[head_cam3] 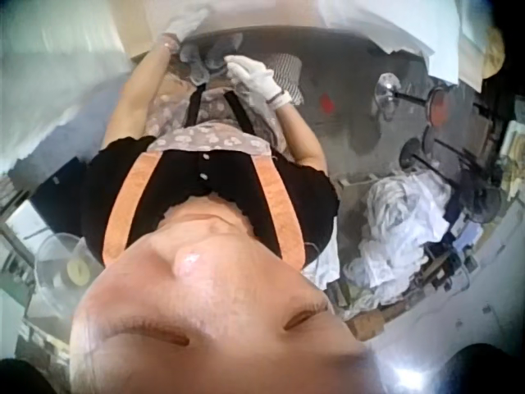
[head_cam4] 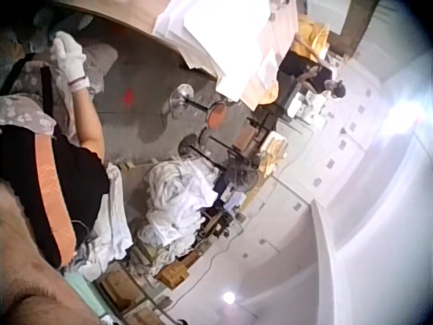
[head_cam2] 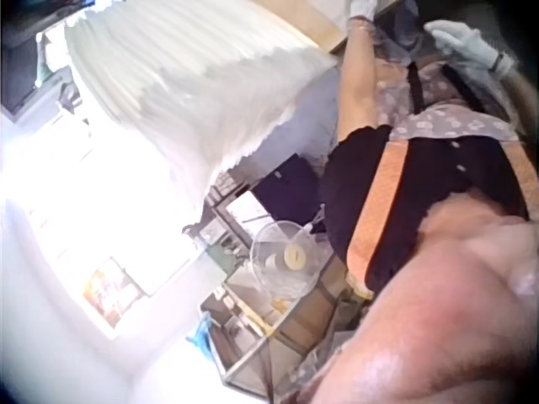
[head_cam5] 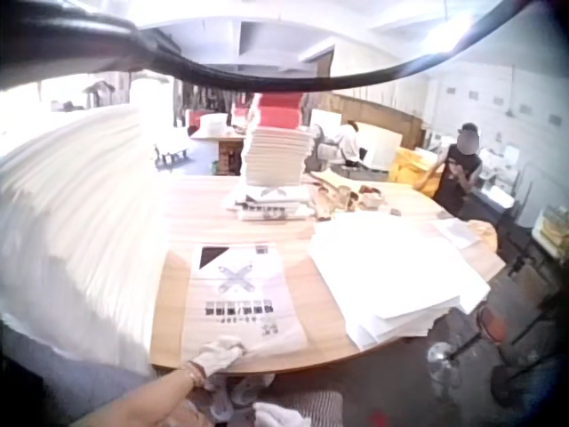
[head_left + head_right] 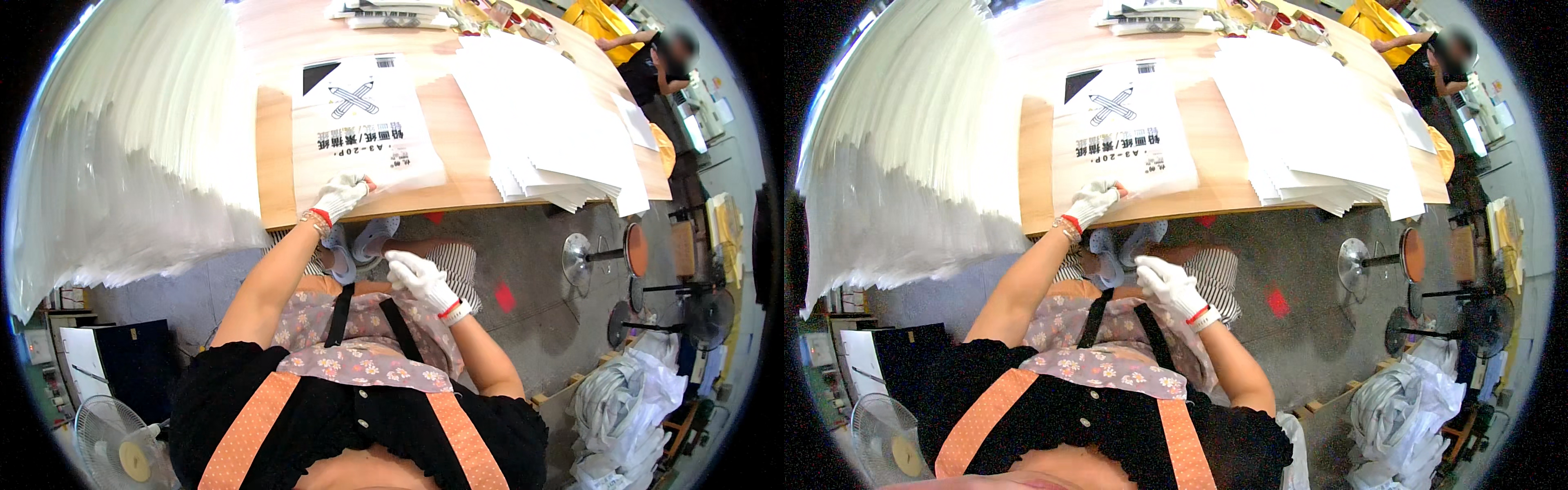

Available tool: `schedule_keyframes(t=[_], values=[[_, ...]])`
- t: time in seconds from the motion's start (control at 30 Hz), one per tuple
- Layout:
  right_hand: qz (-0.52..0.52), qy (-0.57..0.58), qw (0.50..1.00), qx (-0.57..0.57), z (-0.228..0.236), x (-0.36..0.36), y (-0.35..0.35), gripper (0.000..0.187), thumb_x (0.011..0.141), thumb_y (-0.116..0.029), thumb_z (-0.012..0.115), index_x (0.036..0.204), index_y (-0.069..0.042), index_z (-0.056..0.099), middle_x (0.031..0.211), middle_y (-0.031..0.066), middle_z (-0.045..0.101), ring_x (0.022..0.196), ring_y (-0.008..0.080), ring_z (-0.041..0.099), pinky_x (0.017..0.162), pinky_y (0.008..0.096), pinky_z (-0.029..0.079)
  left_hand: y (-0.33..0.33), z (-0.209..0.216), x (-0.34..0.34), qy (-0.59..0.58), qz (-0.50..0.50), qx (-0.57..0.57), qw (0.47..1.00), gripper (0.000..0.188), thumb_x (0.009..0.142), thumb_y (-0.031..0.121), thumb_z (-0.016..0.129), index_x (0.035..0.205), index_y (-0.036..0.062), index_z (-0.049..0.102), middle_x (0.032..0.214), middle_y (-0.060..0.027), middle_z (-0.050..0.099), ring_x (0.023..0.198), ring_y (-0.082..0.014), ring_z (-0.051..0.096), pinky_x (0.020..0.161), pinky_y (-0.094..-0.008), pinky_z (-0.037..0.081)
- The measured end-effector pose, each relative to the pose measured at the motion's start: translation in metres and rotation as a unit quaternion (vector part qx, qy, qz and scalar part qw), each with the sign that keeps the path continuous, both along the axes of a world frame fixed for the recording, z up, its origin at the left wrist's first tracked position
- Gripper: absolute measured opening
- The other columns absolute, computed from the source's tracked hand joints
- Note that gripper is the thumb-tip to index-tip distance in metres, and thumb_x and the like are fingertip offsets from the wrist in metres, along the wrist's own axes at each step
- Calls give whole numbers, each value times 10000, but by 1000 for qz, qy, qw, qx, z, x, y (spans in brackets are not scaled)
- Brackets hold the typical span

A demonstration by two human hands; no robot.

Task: The person sits on the floor at a table and repeatedly places stacks of white paper into clear plastic bags. They seal each bag and set it aside, continuing the process with multiple stacks of paper.

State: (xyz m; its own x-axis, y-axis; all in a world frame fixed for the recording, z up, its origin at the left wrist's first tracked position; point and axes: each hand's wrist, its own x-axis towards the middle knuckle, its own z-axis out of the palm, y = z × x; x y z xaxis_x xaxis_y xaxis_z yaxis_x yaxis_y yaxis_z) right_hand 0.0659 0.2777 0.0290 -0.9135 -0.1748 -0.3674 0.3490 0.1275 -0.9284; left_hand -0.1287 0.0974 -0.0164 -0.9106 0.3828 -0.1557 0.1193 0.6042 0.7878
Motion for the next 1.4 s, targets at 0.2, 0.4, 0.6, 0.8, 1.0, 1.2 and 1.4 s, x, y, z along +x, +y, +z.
schedule_keyframes(t=[0.2,0.4,0.6,0.8,1.0,1.2,1.4], values=[[-157,-59,981,-95,-22,-103,-18,411,858,-365,631,1150,-75,614,859,50,663,704,86,586,618,221,482,1,30,-18,44,-80,-31,995,340,903,345,521,797,54,660,613,-139,592,544,-199,559,533,-351,442],[-176,251,884,354,-27,-167,-15,257,785,-313,689,814,-59,716,944,66,642,860,227,584,782,336,477,-34,-6,-87,49,9,169,984,225,905,222,534,878,20,630,787,-84,646,612,-119,554,555,-257,473],[-229,481,818,218,11,-160,-25,267,723,-106,709,961,-69,594,1124,154,546,1063,351,506,838,363,474,-1,68,-90,-99,132,337,927,219,893,174,565,1030,4,582,847,-43,664,618,-52,513,515,-202,438],[-23,229,845,483,-22,-230,-44,576,740,-259,683,1223,-52,449,1299,225,407,1183,390,410,918,381,417,26,181,-62,-21,3,283,959,331,855,112,601,1166,19,535,926,-34,667,705,-58,523,592,-202,448],[56,263,901,340,3,-161,-14,510,806,-277,670,1271,-141,508,1224,159,544,1030,287,568,854,372,470,20,162,-51,224,-5,85,971,394,831,17,577,1215,-11,494,936,-87,632,835,-145,574,718,-289,484],[-146,355,684,620,108,-98,150,609,769,-316,699,1272,-62,469,1284,188,500,1085,342,528,942,422,444,-8,165,-8,426,68,69,899,451,830,116,624,1233,-23,475,1069,-176,607,921,-266,606,796,-340,484],[-76,192,761,615,122,-131,265,962,675,-578,723,1355,-7,353,1326,202,462,1215,348,454,1004,409,382,-4,179,29,330,12,145,933,445,852,63,602,1268,-22,467,985,-130,633,890,-209,619,757,-298,501]])
